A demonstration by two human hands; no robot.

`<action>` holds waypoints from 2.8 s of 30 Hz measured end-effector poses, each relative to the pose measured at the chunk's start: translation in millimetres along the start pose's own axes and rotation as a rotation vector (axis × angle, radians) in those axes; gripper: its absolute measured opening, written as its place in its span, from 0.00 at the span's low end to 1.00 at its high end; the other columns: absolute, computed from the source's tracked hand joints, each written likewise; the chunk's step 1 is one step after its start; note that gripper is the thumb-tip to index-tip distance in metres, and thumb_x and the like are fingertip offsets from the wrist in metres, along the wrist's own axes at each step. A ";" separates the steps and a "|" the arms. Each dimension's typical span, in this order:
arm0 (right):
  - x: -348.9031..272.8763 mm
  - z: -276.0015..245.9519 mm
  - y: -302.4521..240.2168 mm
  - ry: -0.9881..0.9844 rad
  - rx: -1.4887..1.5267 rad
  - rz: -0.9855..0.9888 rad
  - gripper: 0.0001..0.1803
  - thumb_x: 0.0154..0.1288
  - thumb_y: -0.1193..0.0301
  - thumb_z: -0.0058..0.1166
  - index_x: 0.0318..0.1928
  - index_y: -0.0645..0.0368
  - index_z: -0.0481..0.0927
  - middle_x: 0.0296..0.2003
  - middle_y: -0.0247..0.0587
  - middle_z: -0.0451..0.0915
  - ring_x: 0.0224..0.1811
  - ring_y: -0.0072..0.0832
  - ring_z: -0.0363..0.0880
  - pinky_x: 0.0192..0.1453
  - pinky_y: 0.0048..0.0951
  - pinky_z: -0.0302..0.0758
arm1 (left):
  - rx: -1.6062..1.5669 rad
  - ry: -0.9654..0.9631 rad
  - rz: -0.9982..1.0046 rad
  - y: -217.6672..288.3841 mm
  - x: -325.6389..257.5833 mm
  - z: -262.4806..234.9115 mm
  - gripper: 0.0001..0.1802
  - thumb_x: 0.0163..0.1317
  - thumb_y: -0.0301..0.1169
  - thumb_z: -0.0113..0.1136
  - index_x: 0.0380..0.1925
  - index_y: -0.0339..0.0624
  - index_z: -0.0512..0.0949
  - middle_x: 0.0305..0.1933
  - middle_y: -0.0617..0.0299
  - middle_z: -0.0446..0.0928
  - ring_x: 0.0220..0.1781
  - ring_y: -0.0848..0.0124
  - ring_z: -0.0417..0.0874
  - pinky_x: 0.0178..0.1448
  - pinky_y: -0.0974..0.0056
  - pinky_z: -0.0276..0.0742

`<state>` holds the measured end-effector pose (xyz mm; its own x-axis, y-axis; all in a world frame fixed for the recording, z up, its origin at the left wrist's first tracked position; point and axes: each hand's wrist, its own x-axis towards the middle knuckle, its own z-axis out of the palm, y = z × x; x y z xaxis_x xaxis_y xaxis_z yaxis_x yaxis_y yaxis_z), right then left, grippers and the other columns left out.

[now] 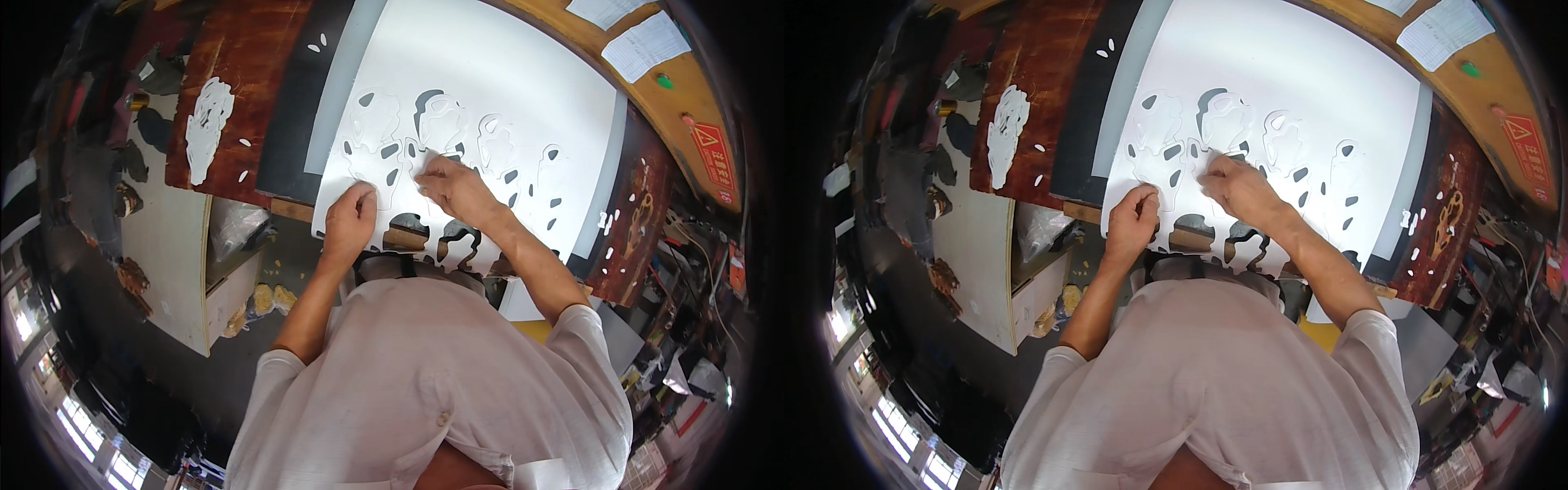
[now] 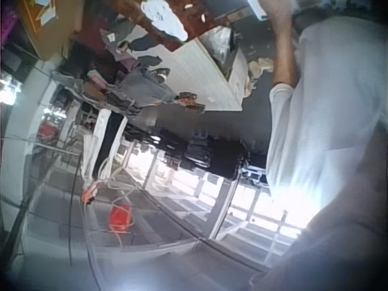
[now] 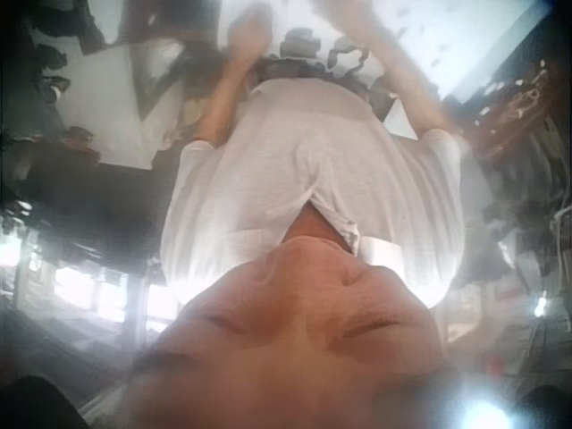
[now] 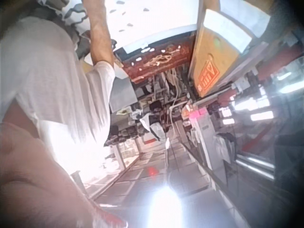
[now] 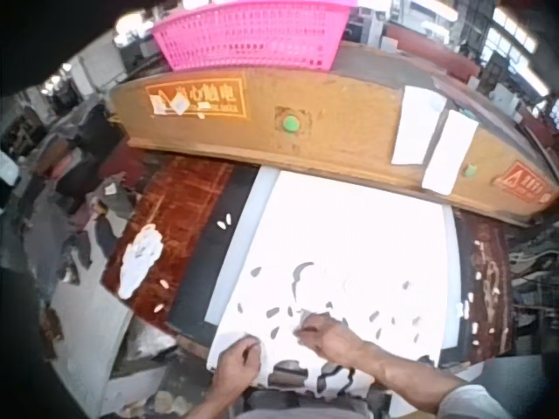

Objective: The person peels multiple white sticker cutouts from a large white sheet on a workbench. They use both hands to lift and separate each sticker, then gather the peeled pieces into a pile on the left side of the table.

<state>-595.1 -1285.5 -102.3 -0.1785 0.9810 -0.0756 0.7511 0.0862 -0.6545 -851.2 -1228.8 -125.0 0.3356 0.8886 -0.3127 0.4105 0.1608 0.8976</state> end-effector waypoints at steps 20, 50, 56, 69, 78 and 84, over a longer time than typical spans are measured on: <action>66.9 16.9 -60.6 -0.034 0.123 -0.045 0.15 0.62 0.73 0.65 0.50 0.53 0.87 0.39 0.43 0.83 0.47 0.48 0.84 0.52 0.46 0.82 | -1.428 -0.214 -0.643 -7.6 -5.7 -35.8 0.11 0.74 0.39 0.60 0.45 0.46 0.82 0.44 0.68 0.83 0.51 0.65 0.89 0.40 0.65 0.82; 91.6 -7.1 -65.0 -0.664 0.262 0.165 0.11 0.67 0.79 0.53 0.44 0.64 0.87 0.33 0.43 0.84 0.33 0.29 0.84 0.42 0.34 0.82 | 0.381 0.287 0.506 21.0 74.2 -65.3 0.16 0.73 0.37 0.57 0.50 0.35 0.82 0.45 0.39 0.86 0.42 0.37 0.87 0.45 0.43 0.83; 136.8 9.5 -48.4 0.116 -0.133 0.139 0.19 0.68 0.70 0.62 0.59 0.50 0.88 0.56 0.48 0.82 0.51 0.48 0.85 0.58 0.43 0.81 | 0.074 -0.102 0.053 18.4 153.2 -42.7 0.17 0.76 0.35 0.52 0.50 0.33 0.83 0.35 0.52 0.86 0.30 0.62 0.87 0.38 0.57 0.83; 140.0 -0.9 -70.6 -0.052 -0.205 0.180 0.09 0.73 0.67 0.55 0.37 0.57 0.84 0.47 0.48 0.83 0.49 0.50 0.85 0.54 0.47 0.81 | 0.445 0.103 0.254 30.1 156.1 -39.8 0.17 0.67 0.45 0.67 0.37 0.41 0.84 0.37 0.52 0.89 0.44 0.50 0.91 0.52 0.50 0.83; -4.5 -13.9 -74.7 -0.246 0.387 0.037 0.05 0.60 0.78 0.66 0.38 0.59 0.87 0.35 0.40 0.85 0.42 0.36 0.84 0.48 0.37 0.81 | 0.359 -0.011 0.427 51.2 120.4 -27.8 0.09 0.70 0.36 0.63 0.39 0.42 0.83 0.39 0.49 0.87 0.42 0.46 0.88 0.47 0.47 0.82; 24.6 -37.1 -30.9 0.310 0.000 0.341 0.16 0.66 0.75 0.62 0.54 0.57 0.87 0.43 0.48 0.86 0.40 0.45 0.86 0.48 0.38 0.83 | 0.339 -0.142 0.585 47.2 99.7 10.7 0.13 0.71 0.31 0.61 0.51 0.37 0.84 0.48 0.46 0.87 0.46 0.49 0.89 0.52 0.53 0.84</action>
<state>-599.1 -1257.6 -56.0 0.2777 0.9589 -0.0577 0.7341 -0.2506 -0.6312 -789.3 -1137.2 -117.1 0.6810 0.7198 0.1347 0.3631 -0.4916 0.7915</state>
